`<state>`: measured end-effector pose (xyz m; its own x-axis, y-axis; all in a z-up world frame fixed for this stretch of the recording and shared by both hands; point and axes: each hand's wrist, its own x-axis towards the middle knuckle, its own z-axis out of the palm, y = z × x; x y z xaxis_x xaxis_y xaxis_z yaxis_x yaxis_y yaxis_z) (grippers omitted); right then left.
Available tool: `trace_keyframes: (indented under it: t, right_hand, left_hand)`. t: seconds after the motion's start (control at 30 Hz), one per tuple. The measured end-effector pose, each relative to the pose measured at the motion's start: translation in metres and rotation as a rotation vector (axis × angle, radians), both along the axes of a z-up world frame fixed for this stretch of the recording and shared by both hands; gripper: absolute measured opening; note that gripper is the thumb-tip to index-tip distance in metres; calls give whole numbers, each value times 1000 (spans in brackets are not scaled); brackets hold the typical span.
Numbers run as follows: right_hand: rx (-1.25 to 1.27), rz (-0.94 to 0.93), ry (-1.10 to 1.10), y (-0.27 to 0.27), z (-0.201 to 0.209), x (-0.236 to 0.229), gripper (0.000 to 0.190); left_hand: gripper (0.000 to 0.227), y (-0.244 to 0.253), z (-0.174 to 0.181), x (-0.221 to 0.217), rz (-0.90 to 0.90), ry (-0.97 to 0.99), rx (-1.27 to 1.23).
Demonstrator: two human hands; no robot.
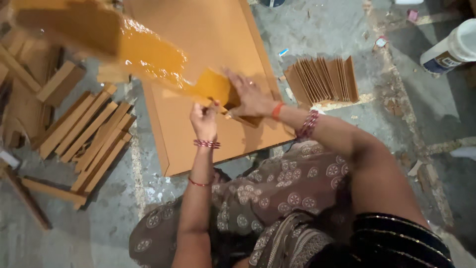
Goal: The person applies glue to the edges of a cardboard flap using a white roller, then folds and presses the flap to seal a cardboard box. The person works on the floor, handling the box and the roller to complete the assembly.
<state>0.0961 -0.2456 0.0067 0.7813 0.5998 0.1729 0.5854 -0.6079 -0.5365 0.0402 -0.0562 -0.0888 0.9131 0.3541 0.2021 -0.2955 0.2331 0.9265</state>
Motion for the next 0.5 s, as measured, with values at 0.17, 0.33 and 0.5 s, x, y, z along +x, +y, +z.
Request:
trace_keyframes:
  t: [0.17, 0.33, 0.5]
  right_hand:
    - [-61, 8, 198, -14, 21, -5, 141]
    - [-170, -16, 258, -1, 35, -30, 144]
    - [-33, -130, 93, 7, 38, -31, 142]
  left_hand:
    - [18, 31, 25, 3, 9, 33, -190]
    - [15, 32, 45, -7, 119, 156, 158]
    - [30, 21, 67, -5, -150, -30, -218]
